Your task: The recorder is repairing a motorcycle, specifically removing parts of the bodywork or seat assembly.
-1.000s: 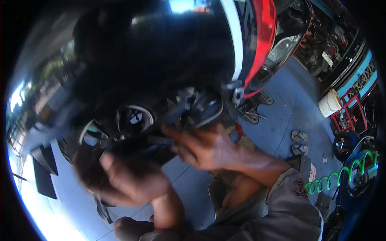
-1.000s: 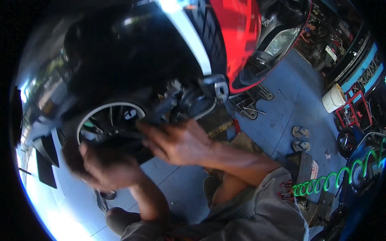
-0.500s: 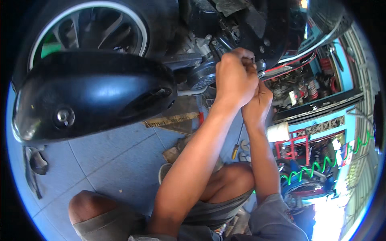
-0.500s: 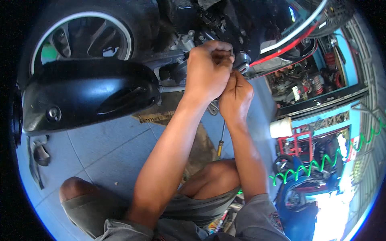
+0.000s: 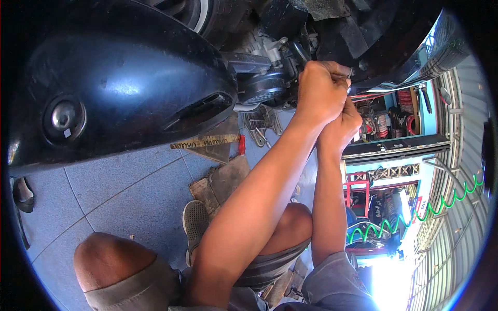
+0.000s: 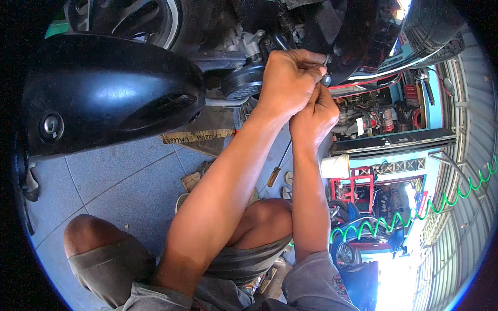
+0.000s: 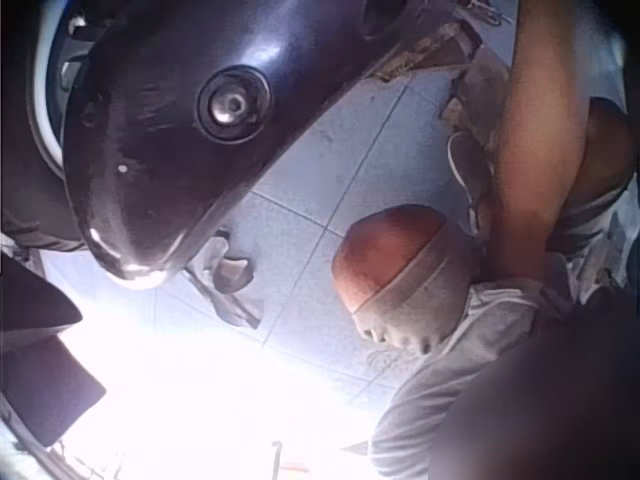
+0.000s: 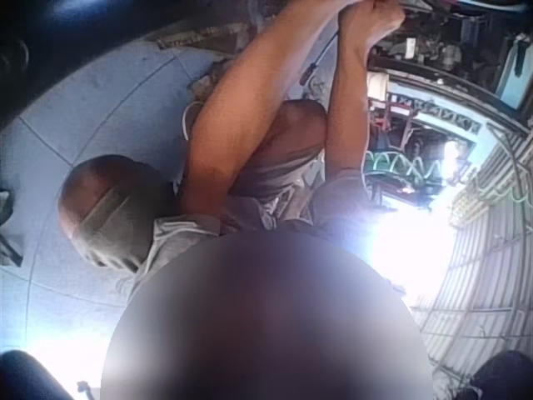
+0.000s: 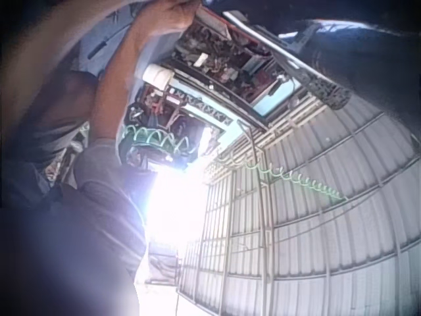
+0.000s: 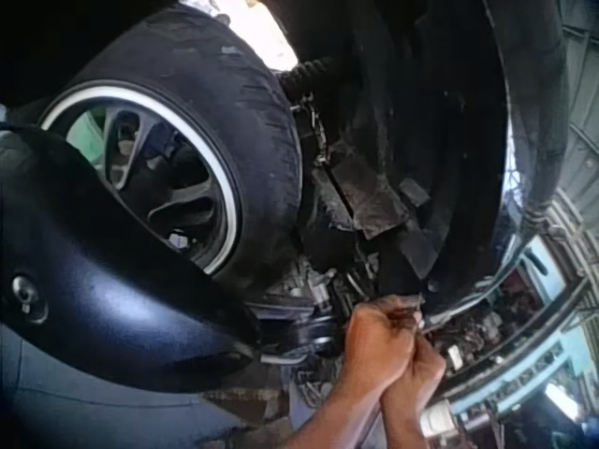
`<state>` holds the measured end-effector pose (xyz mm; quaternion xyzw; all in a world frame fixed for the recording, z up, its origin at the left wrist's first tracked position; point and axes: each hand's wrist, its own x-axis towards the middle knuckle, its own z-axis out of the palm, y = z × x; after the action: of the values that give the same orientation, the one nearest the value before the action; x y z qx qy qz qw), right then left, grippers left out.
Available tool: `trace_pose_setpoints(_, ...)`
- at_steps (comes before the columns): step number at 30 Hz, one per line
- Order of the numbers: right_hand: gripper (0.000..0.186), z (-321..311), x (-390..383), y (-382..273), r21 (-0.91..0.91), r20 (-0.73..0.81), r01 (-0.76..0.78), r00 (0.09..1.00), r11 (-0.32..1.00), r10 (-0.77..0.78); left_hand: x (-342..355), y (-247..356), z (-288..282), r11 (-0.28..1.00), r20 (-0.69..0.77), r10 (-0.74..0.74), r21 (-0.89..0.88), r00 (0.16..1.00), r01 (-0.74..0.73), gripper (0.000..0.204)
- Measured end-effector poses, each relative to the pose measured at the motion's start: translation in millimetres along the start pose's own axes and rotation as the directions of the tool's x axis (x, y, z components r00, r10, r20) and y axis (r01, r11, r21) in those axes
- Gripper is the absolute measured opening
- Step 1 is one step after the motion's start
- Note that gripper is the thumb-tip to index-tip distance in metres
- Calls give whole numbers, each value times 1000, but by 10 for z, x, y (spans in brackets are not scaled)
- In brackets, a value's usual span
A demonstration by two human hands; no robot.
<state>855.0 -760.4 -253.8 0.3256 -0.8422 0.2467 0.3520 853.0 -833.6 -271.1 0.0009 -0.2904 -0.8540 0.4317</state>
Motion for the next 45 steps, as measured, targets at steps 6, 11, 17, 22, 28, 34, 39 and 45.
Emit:
trace_pose_setpoints(6,26,-1,-8,37,51,-1,-1,1000,999,1,-25,-1,38,1000,-1,17,-22,1000,-17,17)
trace_pose_setpoints(11,24,-4,-15,24,56,18,27,999,998,-28,-51,32,44,1000,-26,14,-2,1000,-14,17)
trace_pose_setpoints(17,24,4,-6,26,74,60,27,998,997,-31,3,22,41,993,-22,87,76,996,-85,17)
trace_pose_setpoints(22,25,83,-28,39,192,-5,-93,995,977,96,110,80,29,995,50,2,95,999,-7,12)
trace_pose_setpoints(28,30,-62,-149,262,84,30,-126,992,988,124,191,22,-59,953,104,178,230,979,-197,13)
trace_pose_setpoints(34,33,-64,-216,251,229,-5,-164,986,960,169,256,0,-199,946,189,139,263,972,-187,17)
trace_pose_setpoints(39,32,-122,-169,237,299,21,-224,973,928,228,326,160,-111,977,204,26,202,979,-68,15)
trace_pose_setpoints(45,31,-176,-116,184,295,12,-241,968,924,249,251,307,107,924,-38,-18,381,999,31,17)
